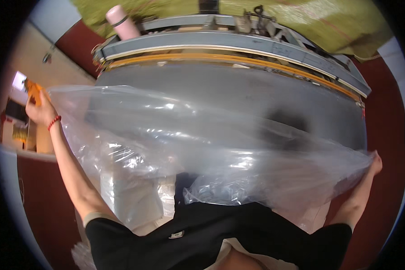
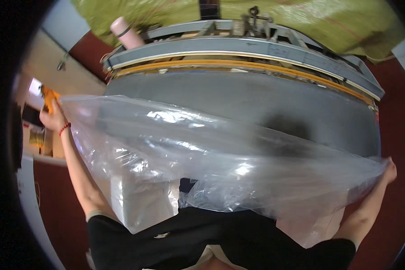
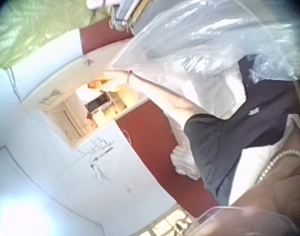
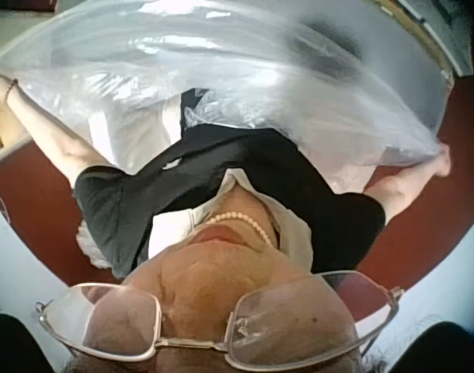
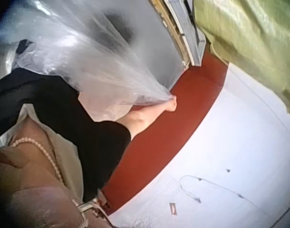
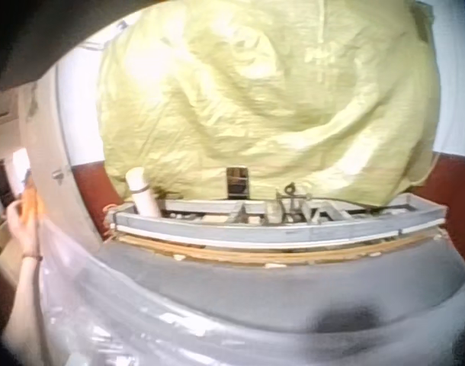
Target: Using a heat sealer machine to seal large plastic bags.
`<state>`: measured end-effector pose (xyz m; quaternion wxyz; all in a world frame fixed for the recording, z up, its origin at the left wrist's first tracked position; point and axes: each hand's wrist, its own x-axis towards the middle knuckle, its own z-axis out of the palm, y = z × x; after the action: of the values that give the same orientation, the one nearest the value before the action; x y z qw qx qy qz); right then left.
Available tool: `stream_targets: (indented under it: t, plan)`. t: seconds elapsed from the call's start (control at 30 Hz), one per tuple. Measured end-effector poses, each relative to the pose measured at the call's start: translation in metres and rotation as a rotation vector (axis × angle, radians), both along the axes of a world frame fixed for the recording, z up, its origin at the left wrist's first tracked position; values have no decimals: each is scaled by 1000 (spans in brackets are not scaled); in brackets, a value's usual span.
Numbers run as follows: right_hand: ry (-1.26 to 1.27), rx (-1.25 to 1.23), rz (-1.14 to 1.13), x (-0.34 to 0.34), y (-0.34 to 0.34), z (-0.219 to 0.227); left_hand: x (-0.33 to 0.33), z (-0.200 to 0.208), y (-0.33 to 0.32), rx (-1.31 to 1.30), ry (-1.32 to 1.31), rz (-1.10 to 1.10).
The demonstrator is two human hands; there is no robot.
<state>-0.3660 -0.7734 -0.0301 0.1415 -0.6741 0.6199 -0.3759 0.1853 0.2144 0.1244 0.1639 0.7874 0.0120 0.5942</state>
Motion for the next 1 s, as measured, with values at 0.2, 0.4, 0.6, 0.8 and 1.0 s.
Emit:
stream_targets:
  t: [0.2, 0.4, 0.6, 0.8, 1.0]
  plan:
    - [89, 63, 11, 94, 44, 4, 82, -182, -28, 195, 1146, -456]
    - [427, -39, -231, 133, 51, -24, 126, -219, 43, 258, 1080, -204]
    - [505, -74, -281, 126, 48, -15, 117, -197, -34, 237, 1014, -3]
    - [498, -68, -260, 130, 58, -6, -85, -92, -338, -324, 1245, -1418]
    - [437, -20, -185, 148, 68, -11, -298, -100, -456, 439, 1249, -1883]
